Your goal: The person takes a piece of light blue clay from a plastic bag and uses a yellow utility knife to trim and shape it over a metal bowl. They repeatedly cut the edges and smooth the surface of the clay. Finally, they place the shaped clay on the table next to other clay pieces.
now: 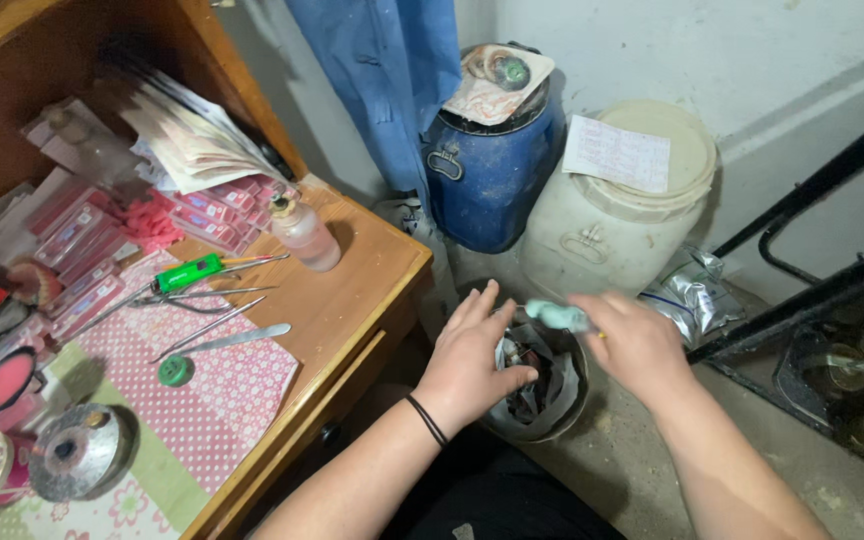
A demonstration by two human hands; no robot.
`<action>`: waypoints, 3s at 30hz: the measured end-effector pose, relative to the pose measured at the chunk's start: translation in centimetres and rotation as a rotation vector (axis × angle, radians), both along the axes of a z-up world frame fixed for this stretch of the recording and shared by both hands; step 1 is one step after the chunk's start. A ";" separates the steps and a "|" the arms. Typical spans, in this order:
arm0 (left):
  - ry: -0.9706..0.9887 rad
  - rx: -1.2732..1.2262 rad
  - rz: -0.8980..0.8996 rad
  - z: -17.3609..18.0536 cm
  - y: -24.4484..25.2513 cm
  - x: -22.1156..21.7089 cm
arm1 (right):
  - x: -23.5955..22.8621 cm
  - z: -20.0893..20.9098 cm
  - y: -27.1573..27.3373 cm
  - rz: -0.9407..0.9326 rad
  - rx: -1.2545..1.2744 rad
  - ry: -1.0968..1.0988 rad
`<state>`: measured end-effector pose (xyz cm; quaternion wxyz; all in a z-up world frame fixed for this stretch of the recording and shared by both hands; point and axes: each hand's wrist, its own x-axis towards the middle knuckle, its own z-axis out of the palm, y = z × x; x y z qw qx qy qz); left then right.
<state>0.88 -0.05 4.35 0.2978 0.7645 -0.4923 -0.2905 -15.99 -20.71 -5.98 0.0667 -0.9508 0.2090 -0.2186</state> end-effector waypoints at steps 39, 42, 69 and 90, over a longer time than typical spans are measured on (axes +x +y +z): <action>-0.416 -0.211 1.211 1.8 40.3 3.4 | 23.6 14.8 40.2 0.783 0.151 0.429; -0.422 -0.168 1.221 1.2 40.7 4.4 | 23.5 15.4 40.4 0.733 0.139 0.481; -1.006 0.071 1.156 6.4 61.6 -2.8 | 19.6 18.1 56.5 1.905 0.254 -0.097; -0.425 0.302 1.310 5.2 63.1 1.0 | 28.8 12.6 66.5 1.205 0.103 0.440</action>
